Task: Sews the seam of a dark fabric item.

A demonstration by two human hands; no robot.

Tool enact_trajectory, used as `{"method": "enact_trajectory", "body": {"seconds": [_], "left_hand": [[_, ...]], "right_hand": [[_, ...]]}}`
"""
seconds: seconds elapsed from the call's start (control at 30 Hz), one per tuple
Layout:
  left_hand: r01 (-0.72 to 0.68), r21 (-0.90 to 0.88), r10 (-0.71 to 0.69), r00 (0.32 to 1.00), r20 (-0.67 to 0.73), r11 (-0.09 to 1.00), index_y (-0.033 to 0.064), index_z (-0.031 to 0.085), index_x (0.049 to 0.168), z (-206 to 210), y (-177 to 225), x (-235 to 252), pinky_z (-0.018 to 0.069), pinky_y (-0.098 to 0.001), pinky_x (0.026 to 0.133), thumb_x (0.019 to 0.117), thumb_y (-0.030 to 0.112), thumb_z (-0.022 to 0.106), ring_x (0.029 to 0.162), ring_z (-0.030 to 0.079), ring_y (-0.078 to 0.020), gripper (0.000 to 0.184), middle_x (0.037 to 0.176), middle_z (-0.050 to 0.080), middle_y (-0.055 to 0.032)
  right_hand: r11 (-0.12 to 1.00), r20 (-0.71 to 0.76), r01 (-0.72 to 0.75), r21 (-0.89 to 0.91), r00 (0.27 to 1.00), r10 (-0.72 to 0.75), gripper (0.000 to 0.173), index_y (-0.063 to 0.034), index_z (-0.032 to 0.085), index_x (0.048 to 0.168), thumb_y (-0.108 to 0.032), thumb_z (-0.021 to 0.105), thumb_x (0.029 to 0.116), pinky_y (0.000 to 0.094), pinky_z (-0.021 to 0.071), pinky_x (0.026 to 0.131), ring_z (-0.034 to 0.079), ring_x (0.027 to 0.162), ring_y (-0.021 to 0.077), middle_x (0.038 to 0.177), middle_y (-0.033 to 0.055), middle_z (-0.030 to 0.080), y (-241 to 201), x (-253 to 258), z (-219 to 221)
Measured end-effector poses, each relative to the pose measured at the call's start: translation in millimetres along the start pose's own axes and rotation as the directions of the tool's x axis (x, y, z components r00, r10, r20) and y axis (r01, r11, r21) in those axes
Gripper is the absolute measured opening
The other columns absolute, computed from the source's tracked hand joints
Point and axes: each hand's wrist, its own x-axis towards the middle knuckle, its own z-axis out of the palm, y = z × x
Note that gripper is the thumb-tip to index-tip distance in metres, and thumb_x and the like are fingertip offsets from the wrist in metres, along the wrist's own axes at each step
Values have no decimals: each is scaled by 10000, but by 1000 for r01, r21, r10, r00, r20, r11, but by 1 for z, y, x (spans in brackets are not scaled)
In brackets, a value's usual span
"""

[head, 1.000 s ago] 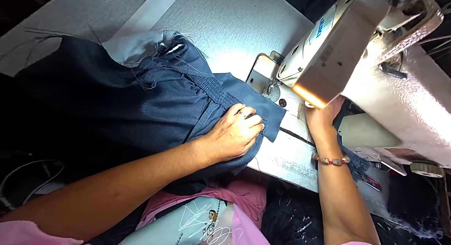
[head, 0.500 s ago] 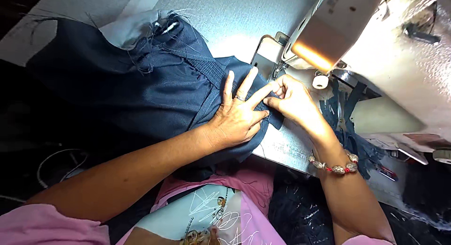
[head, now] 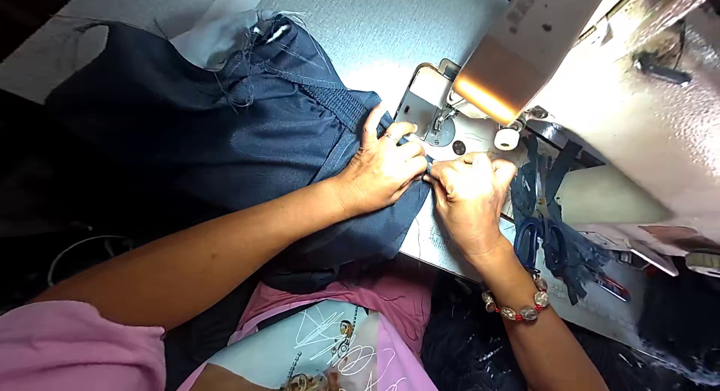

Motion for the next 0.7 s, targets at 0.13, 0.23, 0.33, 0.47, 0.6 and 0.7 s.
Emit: {"method": "enact_trajectory", "body": {"seconds": [0.13, 0.23, 0.33, 0.47, 0.6, 0.7], "left_hand": [[-18, -67, 19, 1000, 19, 998, 73, 676, 1016, 2, -11, 9, 274, -623, 1119, 999, 219, 531, 1054, 666, -311, 206, 904, 714, -81], [-61, -80, 62, 998, 15, 995, 59, 720, 975, 9, -24, 17, 394, -528, 1056, 995, 186, 528, 992, 681, -298, 231, 943, 728, -105], [-64, -87, 64, 998, 6, 994, 53, 736, 955, 12, -34, 26, 416, -503, 1020, 980, 175, 532, 986, 683, -300, 239, 947, 740, -110], [-47, -85, 47, 999, 7, 995, 51, 732, 938, 16, -41, 36, 423, -503, 973, 960, 173, 545, 958, 676, -312, 224, 910, 726, -114], [-26, -92, 28, 999, 21, 995, 50, 731, 928, 16, -43, 40, 420, -509, 983, 960, 176, 543, 954, 679, -316, 229, 913, 728, -118], [-23, -90, 25, 999, 21, 996, 55, 734, 933, 17, -43, 40, 418, -509, 988, 962, 179, 535, 955, 680, -313, 236, 920, 732, -114]], "right_hand": [[999, -24, 25, -23, 999, -26, 81, -103, 791, 865, -72, 718, 884, 500, 397, 805, 667, 873, 274, 899, 45, 768, 9, 3, 12], [997, -83, 46, -55, 995, -51, 86, -104, 791, 879, -65, 715, 887, 495, 418, 806, 673, 889, 275, 931, 50, 770, 16, 6, 22], [997, -134, 40, -71, 990, -50, 100, -110, 798, 908, -59, 716, 881, 478, 465, 807, 691, 893, 270, 975, 57, 775, 24, 11, 30], [999, -130, -1, -45, 991, -5, 159, -107, 800, 982, -35, 679, 911, 513, 521, 791, 741, 929, 264, 1043, 68, 781, 30, 12, 39], [998, -144, -45, -53, 989, 37, 148, -118, 801, 996, -63, 681, 928, 537, 515, 799, 743, 932, 267, 1060, 62, 782, 30, 12, 43], [997, -142, -54, -57, 989, 46, 153, -117, 802, 1002, -63, 681, 925, 537, 523, 809, 747, 937, 265, 1065, 61, 782, 30, 12, 44]]}}
